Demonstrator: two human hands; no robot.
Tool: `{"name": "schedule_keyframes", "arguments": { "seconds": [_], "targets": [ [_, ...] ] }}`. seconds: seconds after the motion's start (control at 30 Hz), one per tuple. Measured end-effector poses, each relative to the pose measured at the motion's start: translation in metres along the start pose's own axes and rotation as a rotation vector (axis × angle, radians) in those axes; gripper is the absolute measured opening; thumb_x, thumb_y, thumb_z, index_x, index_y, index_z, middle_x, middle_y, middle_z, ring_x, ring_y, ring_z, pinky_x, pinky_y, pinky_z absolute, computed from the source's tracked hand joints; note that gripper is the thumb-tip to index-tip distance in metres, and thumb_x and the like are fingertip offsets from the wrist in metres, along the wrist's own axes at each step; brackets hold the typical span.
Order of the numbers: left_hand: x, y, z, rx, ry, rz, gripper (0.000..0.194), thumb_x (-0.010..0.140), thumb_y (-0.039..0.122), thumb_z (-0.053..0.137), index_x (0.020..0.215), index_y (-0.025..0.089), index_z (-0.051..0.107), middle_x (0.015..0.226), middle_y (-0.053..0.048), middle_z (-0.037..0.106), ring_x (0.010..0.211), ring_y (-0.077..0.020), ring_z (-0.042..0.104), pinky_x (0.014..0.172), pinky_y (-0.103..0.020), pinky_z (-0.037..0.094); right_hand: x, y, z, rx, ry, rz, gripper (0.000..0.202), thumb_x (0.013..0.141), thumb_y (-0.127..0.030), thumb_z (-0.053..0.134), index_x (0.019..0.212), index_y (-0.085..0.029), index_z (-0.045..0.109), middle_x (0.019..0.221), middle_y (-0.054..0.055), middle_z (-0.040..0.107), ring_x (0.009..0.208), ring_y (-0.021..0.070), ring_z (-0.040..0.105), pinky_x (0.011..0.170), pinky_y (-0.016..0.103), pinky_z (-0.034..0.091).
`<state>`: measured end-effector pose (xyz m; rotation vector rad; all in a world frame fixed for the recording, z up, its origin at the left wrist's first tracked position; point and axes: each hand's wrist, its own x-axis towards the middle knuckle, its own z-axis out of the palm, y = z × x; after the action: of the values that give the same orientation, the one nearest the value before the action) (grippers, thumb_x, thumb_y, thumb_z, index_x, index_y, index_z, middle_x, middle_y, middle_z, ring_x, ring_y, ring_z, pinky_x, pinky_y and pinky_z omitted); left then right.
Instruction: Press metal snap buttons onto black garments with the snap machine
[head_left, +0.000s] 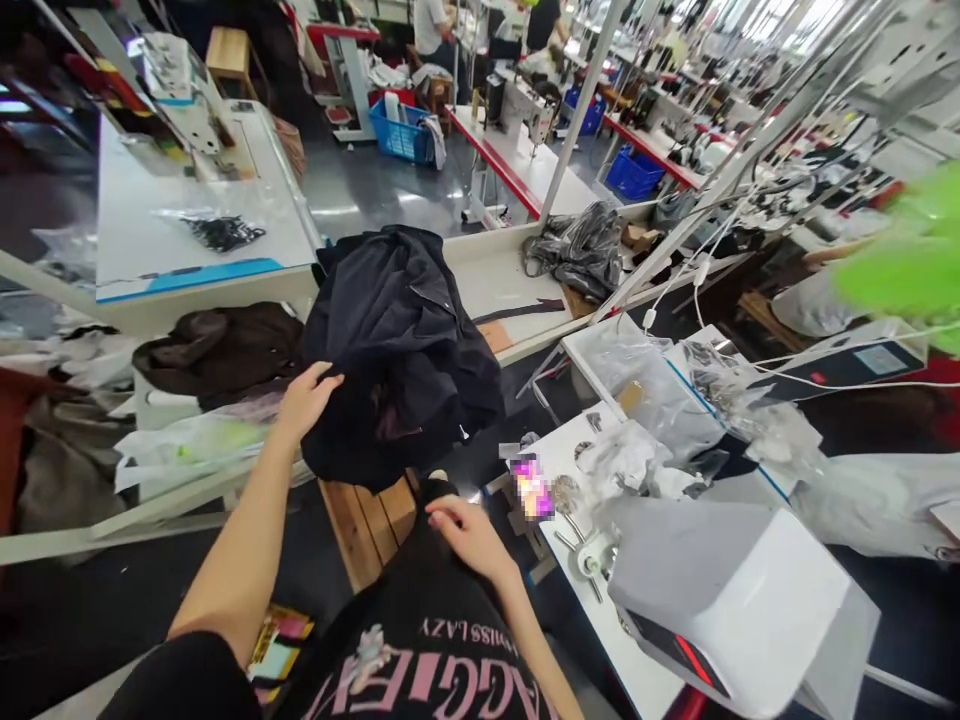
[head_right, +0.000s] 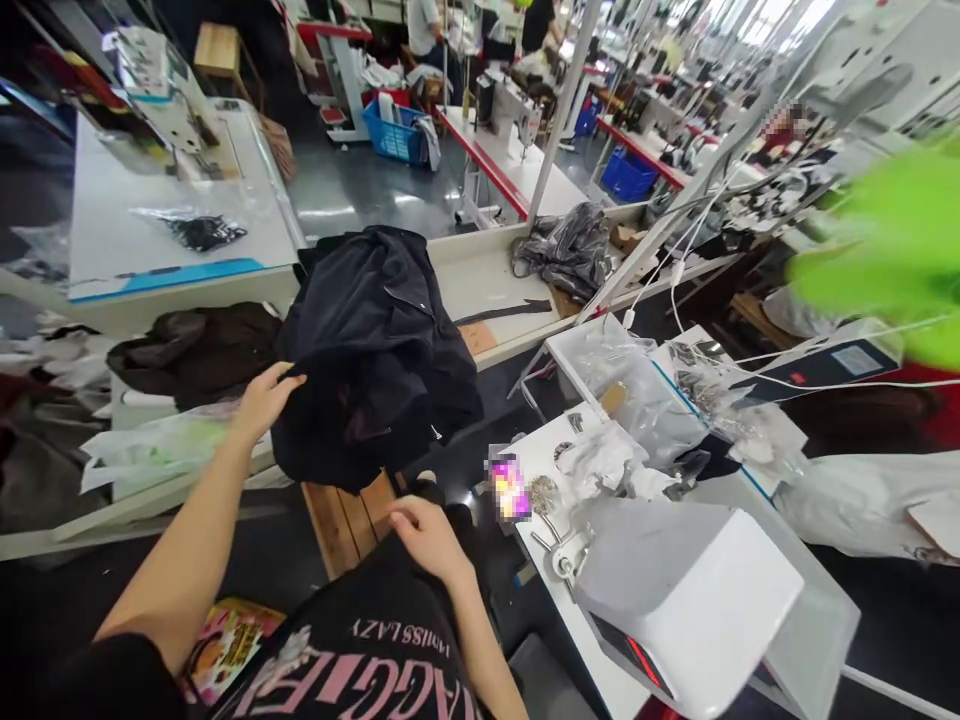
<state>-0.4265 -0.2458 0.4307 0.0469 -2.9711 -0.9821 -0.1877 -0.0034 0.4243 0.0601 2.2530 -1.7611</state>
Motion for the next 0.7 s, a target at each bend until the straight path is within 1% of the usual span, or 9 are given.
{"name": "schedule_keyframes", "arguments": {
  "seconds": [0.1, 0.2, 0.3, 0.4, 0.43, 0.5, 0.53, 0.6, 0.7],
  "targets": [
    [-0.006, -0.014, 0.008, 0.018, -0.106, -0.057, 0.034, 0.074, 0.03, 0.039, 0.092, 0.014, 0.063, 0.099, -0.01, 0.069, 0.099, -0.0259, 0.061, 0.091, -0.038, 0.049, 0.029, -0.016, -0.018, 0.023, 0.13, -0.048, 0.024, 0.091, -0.03, 0.044, 0.098, -0.021, 0.065, 0.082, 0.001, 0.067, 0.077, 0.0139, 0.064, 0.074, 0.026, 0.05],
    [0.011, -0.014, 0.002, 0.034, -0.16, -0.02, 0.029, 0.073, 0.027, 0.036, 0.078, 0.018, 0.063, 0.091, -0.01, 0.07, 0.095, -0.0269, 0.063, 0.091, -0.04, 0.049, 0.073, -0.026, -0.041, -0.004, 0.283, -0.066, 0.026, 0.091, -0.032, 0.042, 0.098, -0.021, 0.064, 0.083, 0.002, 0.066, 0.079, 0.0147, 0.063, 0.076, 0.027, 0.049],
    [0.043, 0.01, -0.008, 0.039, -0.073, 0.061, 0.035, 0.081, 0.031, 0.032, 0.09, 0.017, 0.063, 0.101, -0.013, 0.067, 0.102, -0.0281, 0.059, 0.094, -0.043, 0.045, 0.139, -0.035, -0.065, -0.051, 0.432, -0.099, 0.028, 0.092, -0.032, 0.037, 0.101, -0.021, 0.061, 0.089, 0.004, 0.065, 0.085, 0.0158, 0.062, 0.082, 0.028, 0.048],
    [0.075, 0.051, -0.001, 0.0, -0.034, 0.243, 0.038, 0.086, 0.04, 0.04, 0.111, 0.019, 0.058, 0.116, -0.009, 0.063, 0.113, -0.0229, 0.054, 0.104, -0.037, 0.039, 0.226, -0.043, -0.083, -0.135, 0.52, -0.114, 0.029, 0.09, -0.024, 0.036, 0.105, -0.019, 0.06, 0.098, 0.006, 0.065, 0.094, 0.0174, 0.06, 0.091, 0.032, 0.045],
    [0.082, 0.064, 0.006, -0.013, -0.068, 0.345, 0.038, 0.085, 0.04, 0.044, 0.116, 0.021, 0.057, 0.123, -0.006, 0.06, 0.119, -0.0211, 0.051, 0.107, -0.035, 0.036, 0.256, -0.045, -0.087, -0.168, 0.528, -0.111, 0.029, 0.088, -0.02, 0.038, 0.106, -0.017, 0.06, 0.101, 0.008, 0.065, 0.096, 0.0186, 0.06, 0.093, 0.033, 0.044],
    [0.091, 0.08, 0.025, 0.032, -0.199, 0.592, 0.042, 0.085, 0.034, 0.048, 0.125, 0.021, 0.053, 0.139, -0.008, 0.049, 0.13, -0.0239, 0.04, 0.111, -0.04, 0.031, 0.311, -0.046, -0.093, -0.232, 0.522, -0.103, 0.033, 0.083, -0.014, 0.042, 0.112, -0.012, 0.058, 0.11, 0.013, 0.062, 0.103, 0.0213, 0.057, 0.097, 0.037, 0.041],
    [0.093, 0.083, 0.036, 0.063, -0.268, 0.643, 0.04, 0.085, 0.031, 0.048, 0.123, 0.021, 0.055, 0.141, -0.008, 0.047, 0.132, -0.0262, 0.038, 0.11, -0.044, 0.031, 0.334, -0.045, -0.096, -0.26, 0.506, -0.104, 0.036, 0.081, -0.012, 0.044, 0.115, -0.011, 0.057, 0.116, 0.015, 0.06, 0.108, 0.0221, 0.055, 0.1, 0.038, 0.039],
    [0.09, 0.08, 0.053, 0.075, -0.351, 0.667, 0.033, 0.086, 0.028, 0.047, 0.116, 0.021, 0.06, 0.133, -0.009, 0.055, 0.126, -0.0271, 0.045, 0.108, -0.048, 0.034, 0.371, -0.04, -0.103, -0.304, 0.436, -0.116, 0.038, 0.078, -0.009, 0.049, 0.115, -0.013, 0.058, 0.123, 0.014, 0.058, 0.115, 0.022, 0.052, 0.105, 0.038, 0.034],
    [0.083, 0.064, 0.063, 0.045, -0.374, 0.624, 0.031, 0.087, 0.028, 0.046, 0.114, 0.02, 0.06, 0.121, -0.009, 0.061, 0.117, -0.0257, 0.051, 0.103, -0.046, 0.038, 0.404, -0.032, -0.12, -0.324, 0.261, -0.126, 0.025, 0.079, -0.012, 0.055, 0.101, -0.018, 0.065, 0.113, 0.007, 0.065, 0.108, 0.0188, 0.057, 0.102, 0.034, 0.038]
  ]
}}
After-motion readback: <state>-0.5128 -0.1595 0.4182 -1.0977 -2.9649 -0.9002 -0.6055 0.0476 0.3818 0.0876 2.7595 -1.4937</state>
